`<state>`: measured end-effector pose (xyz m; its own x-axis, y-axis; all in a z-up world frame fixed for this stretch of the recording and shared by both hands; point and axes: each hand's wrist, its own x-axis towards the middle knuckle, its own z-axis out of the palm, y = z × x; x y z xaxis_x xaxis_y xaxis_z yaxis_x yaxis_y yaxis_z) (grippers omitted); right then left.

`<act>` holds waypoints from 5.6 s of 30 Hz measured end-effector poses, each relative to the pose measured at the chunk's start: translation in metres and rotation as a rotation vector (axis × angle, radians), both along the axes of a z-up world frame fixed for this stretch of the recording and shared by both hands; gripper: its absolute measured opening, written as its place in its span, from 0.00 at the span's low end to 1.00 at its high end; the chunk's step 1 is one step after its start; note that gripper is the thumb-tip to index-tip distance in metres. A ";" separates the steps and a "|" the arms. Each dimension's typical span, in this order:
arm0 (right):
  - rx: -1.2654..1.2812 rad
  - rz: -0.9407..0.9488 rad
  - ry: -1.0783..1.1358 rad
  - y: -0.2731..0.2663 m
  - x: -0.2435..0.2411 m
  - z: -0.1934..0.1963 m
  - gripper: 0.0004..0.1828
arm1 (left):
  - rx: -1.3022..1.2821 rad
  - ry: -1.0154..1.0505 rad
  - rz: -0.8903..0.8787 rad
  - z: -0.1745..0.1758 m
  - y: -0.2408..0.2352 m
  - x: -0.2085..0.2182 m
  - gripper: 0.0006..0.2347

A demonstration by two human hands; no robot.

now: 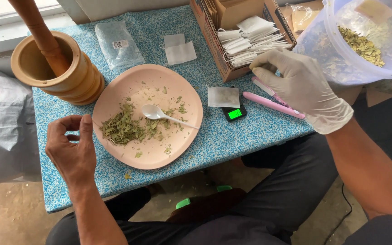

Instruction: The person fills small white bags with green leafy material using a spoon, weighs them on a digital scale, and seals the bags using a pink handheld heat sealer.

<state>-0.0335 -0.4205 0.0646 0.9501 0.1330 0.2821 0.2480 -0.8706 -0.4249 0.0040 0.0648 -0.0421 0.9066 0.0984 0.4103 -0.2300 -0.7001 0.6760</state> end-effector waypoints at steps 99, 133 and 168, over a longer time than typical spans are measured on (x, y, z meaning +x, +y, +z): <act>-0.107 0.109 0.560 0.110 0.044 0.040 0.30 | -1.029 0.527 -0.719 0.035 -0.129 0.011 0.32; -0.149 0.293 0.254 0.094 0.049 -0.001 0.27 | -0.848 0.199 -0.641 0.037 -0.118 0.020 0.09; 0.435 0.181 0.671 0.099 0.042 0.027 0.24 | -0.711 0.412 -0.850 0.023 -0.115 0.014 0.24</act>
<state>0.0084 -0.3219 0.0916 0.9092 0.3107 -0.2771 -0.0580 -0.5646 -0.8233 0.0175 -0.0498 -0.0193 0.8425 -0.5117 0.1685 -0.1141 0.1362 0.9841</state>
